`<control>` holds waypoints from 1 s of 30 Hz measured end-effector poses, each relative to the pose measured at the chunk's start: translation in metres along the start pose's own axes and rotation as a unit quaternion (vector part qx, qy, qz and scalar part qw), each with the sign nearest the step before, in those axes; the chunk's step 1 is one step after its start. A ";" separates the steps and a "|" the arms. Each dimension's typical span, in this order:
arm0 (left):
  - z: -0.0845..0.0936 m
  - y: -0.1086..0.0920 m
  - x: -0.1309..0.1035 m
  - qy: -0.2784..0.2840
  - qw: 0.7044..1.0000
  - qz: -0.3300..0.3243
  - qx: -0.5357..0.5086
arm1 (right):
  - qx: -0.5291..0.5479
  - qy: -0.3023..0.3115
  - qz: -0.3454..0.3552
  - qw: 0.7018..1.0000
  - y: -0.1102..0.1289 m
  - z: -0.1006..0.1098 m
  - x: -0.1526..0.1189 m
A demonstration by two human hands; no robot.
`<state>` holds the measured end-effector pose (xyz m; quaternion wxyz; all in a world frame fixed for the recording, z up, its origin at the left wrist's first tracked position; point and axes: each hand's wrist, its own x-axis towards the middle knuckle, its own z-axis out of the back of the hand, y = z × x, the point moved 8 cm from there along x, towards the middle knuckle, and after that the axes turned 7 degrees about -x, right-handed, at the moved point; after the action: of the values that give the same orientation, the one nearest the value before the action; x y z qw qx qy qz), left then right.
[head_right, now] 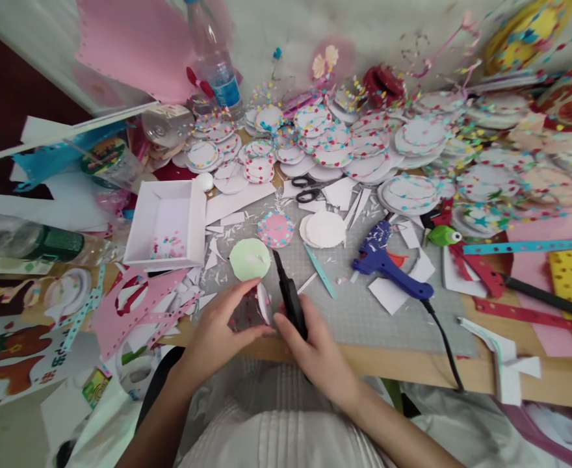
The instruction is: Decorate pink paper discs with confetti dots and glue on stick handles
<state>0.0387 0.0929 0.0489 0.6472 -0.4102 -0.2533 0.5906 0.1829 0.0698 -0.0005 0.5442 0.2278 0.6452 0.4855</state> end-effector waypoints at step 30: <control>0.004 0.013 -0.015 -0.179 0.981 -0.076 -0.022 | -0.389 0.113 0.084 0.911 0.016 0.015 -0.047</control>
<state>0.0257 0.0789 0.0427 0.6253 -0.2910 -0.4087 0.5977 0.2068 0.0438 0.0370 0.4708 -0.0050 0.4410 0.7641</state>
